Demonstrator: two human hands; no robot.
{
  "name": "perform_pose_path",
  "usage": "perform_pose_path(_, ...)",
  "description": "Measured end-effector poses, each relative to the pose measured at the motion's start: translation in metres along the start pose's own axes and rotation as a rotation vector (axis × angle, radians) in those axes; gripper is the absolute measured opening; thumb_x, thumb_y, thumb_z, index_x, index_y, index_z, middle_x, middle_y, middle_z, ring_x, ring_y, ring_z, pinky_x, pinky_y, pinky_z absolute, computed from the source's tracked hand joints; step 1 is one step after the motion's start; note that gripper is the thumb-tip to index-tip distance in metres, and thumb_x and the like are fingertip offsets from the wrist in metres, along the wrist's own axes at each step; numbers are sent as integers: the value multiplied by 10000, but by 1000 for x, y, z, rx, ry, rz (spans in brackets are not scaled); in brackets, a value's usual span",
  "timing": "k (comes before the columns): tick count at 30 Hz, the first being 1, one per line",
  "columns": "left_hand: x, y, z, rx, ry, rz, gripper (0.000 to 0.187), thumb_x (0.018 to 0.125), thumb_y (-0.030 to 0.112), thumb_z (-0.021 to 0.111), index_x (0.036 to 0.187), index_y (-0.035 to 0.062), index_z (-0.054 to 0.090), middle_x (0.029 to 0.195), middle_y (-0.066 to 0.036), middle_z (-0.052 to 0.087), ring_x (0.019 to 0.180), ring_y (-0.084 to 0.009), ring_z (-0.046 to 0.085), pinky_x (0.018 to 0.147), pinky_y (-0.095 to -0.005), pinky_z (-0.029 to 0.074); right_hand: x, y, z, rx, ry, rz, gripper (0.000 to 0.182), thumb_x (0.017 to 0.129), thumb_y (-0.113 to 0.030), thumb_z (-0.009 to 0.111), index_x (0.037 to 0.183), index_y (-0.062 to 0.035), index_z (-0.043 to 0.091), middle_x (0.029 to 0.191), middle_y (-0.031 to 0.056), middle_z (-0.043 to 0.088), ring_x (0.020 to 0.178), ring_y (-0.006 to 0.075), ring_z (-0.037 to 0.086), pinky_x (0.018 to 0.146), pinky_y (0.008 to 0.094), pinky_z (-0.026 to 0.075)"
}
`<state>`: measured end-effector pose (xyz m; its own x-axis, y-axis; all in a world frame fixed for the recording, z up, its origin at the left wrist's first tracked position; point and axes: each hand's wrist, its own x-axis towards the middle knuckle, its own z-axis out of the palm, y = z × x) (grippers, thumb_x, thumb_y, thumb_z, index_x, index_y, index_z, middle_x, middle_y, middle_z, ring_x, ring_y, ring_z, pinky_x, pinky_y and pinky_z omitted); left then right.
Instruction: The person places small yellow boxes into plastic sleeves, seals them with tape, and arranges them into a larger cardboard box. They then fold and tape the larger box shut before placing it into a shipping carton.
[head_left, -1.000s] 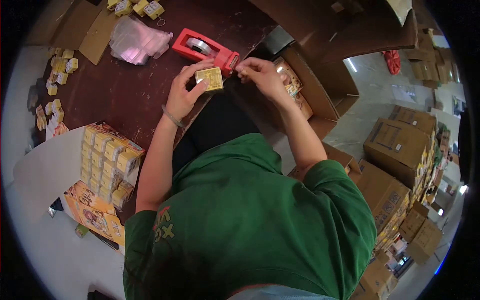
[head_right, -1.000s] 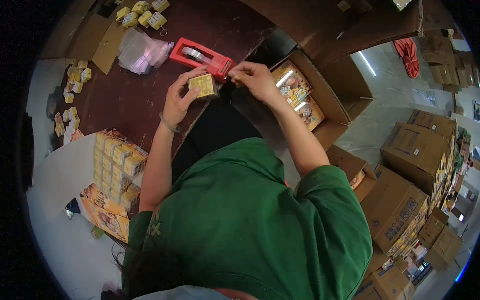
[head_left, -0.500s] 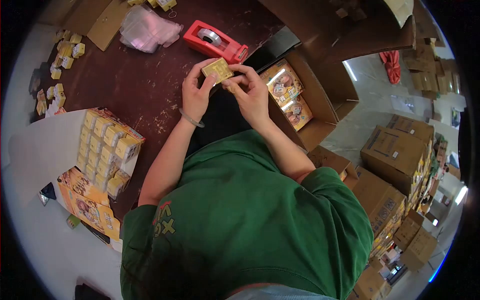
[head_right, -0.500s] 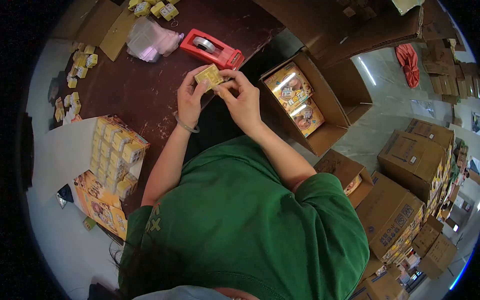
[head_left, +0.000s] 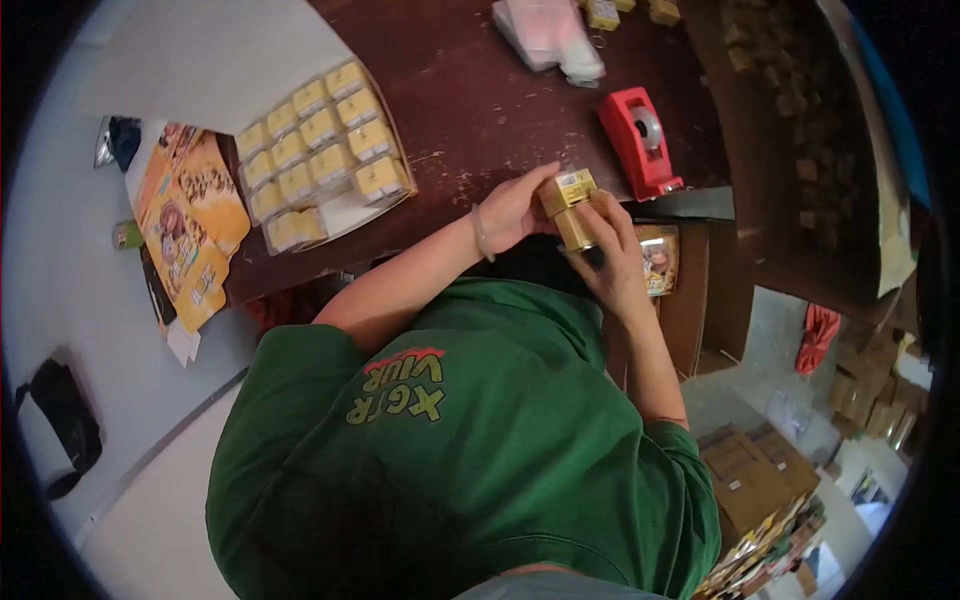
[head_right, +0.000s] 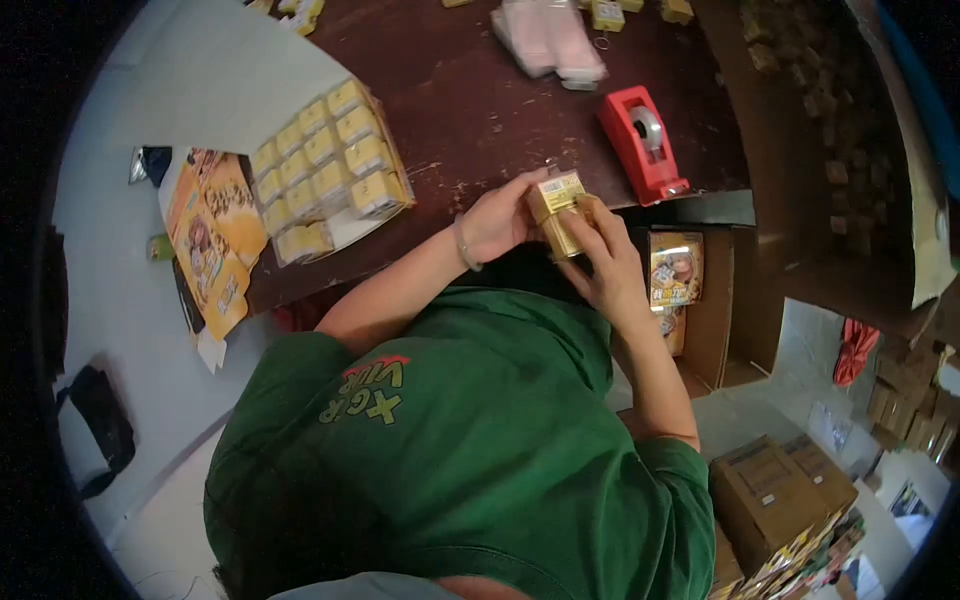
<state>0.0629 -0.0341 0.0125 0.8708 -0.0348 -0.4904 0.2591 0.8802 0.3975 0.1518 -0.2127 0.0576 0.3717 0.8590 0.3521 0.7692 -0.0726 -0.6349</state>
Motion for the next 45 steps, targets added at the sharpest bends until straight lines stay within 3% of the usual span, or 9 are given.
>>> perform_pose_path(2, -60, 6, -14, -10, -40, 3, 406, 1027, 398, 469, 1165, 40, 600, 1024, -93, 661, 836, -199, 647, 748, -313, 513, 9, -21, 2, 444, 44, 201, 644, 764, -33, 789, 1314, -33, 453, 1284, 176, 552, 1209, 285, 556, 979, 399, 476)
perform_pose_path(7, -202, 10, -41, 692, 715, 1011, 143, 981, 62, 536, 1095, 11, 606, 940, -38, 627, 864, -93, 583, 784, -237, 478, 93, -74, 37, 873, -278, 161, 595, 818, -74, 776, 1332, -52, 477, 1233, 82, 573, 1135, 172, 590, 936, 308, 505)
perform_pose_path(10, -251, 34, -73, 837, 1100, 1357, 213, 981, 63, 524, 1171, -19, 576, 1152, -89, 608, 1064, -147, 558, 946, -285, 436, 132, -131, 82, 584, -339, -207, 580, 813, -133, 746, 1331, -80, 490, 1286, 150, 552, 1073, 346, 614, 893, 377, 524)
perform_pose_path(25, -235, 26, -121, 1400, 1264, 1144, 396, 863, 111, 683, 1242, 36, 592, 1435, -209, 412, 1320, -369, 406, 1101, -441, 311, 109, -157, 172, -321, -379, -448, 528, 796, -91, 573, 1297, 66, 514, 1377, 212, 480, 990, 281, 647, 805, 332, 548)
perform_pose_path(28, -241, 30, -115, 1380, 1313, 1120, 396, 902, 132, 630, 1282, 39, 568, 1449, -203, 394, 1334, -357, 390, 1115, -449, 290, 127, -128, 107, 436, -176, -369, 284, 837, -99, 660, 1114, -38, 645, 1137, 171, 635, 890, 327, 655, 777, 360, 551)
perform_pose_path(31, -239, 37, -90, 1447, 1264, 1211, 402, 913, 82, 583, 1307, 17, 545, 1454, -178, 405, 1355, -328, 374, 1130, -434, 286, 173, -22, 32, 121, 87, 198, 280, 886, -218, 669, 1096, -33, 673, 1049, 151, 680, 932, 333, 662, 805, 399, 537)
perform_pose_path(36, -187, 44, -22, 1402, 821, 1289, 389, 857, 60, 616, 1242, 21, 576, 1440, -194, 429, 1344, -350, 407, 1118, -448, 296, 231, 130, 28, -504, -120, 635, 621, 780, -615, 699, 1072, -67, 700, 950, 156, 711, 926, 352, 677, 797, 452, 532)
perform_pose_path(44, -110, 40, 19, 1261, 325, 967, 440, 880, 108, 646, 1298, 13, 544, 1419, -155, 468, 1288, -291, 478, 1094, -380, 343, 215, 107, 17, 27, 496, 434, 231, 849, -226, 700, 913, -4, 682, 775, 144, 685, 684, 295, 666, 643, 386, 517)
perform_pose_path(45, -100, 43, 16, 1007, 247, 894, 501, 925, 177, 601, 1375, 8, 461, 1448, -155, 440, 1335, -277, 430, 1111, -388, 319, 205, 90, 7, 315, 371, 522, 168, 900, -172, 657, 919, -5, 666, 699, 45, 643, 601, 156, 599, 591, 291, 477)
